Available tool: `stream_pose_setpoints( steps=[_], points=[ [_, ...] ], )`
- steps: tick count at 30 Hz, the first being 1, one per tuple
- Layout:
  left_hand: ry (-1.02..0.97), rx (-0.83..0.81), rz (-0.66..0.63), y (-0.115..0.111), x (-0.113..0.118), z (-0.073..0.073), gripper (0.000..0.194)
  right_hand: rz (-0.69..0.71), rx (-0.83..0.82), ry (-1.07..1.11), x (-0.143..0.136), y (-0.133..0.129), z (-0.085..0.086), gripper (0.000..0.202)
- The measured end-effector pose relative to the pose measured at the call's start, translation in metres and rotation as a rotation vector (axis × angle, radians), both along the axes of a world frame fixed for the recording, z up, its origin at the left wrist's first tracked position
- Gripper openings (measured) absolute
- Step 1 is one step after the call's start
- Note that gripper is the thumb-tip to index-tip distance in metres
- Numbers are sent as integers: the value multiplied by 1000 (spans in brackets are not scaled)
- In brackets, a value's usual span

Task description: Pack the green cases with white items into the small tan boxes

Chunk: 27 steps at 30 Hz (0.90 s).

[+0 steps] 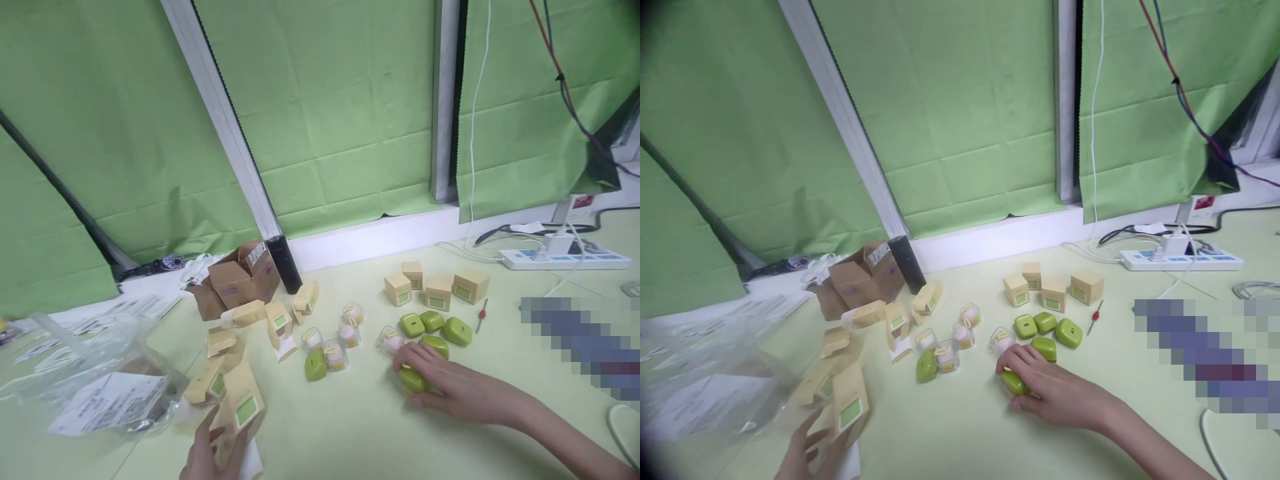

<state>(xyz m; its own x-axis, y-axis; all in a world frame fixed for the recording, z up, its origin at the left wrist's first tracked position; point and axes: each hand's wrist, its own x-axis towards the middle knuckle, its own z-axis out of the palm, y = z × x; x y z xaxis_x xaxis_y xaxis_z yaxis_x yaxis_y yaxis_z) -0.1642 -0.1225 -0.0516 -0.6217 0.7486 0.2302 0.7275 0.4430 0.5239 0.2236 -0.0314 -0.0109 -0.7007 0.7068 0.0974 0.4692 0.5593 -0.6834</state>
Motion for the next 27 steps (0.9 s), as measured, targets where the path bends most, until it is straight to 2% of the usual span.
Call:
stream_pose_setpoints(
  steps=[3, 5, 10, 12, 17, 19, 22, 24, 27],
  points=[
    [-24, -63, -68, 4, 3, 0, 54, 16, 28, -43, 4, -4, 3, 30],
    [-31, -94, -54, 10, 8, 3, 52, 23, 37, -54, 5, -6, 3, 28],
    [-40, -204, 120, 28, 22, 13, 74, 8, 76, -23, 4, -10, -8, 23],
    [-64, -235, 143, 31, 24, 14, 83, 0, 96, 15, 5, -9, -12, 24],
    [-149, -133, 3, 26, 28, 21, 89, -78, 63, 81, 9, -5, -12, 29],
    [-185, -36, -46, 23, 38, 32, 89, -117, 17, 99, 10, -4, -9, 34],
    [-334, 145, -79, 21, 68, 58, 79, -166, -20, 154, 9, -5, -7, 40],
    [-602, 229, -163, 24, 95, 76, 73, -154, -15, 179, 7, -7, -7, 38],
    [-927, 317, -404, 39, 134, 92, 61, -72, -11, 147, 5, -10, -8, 30]
  ],
)
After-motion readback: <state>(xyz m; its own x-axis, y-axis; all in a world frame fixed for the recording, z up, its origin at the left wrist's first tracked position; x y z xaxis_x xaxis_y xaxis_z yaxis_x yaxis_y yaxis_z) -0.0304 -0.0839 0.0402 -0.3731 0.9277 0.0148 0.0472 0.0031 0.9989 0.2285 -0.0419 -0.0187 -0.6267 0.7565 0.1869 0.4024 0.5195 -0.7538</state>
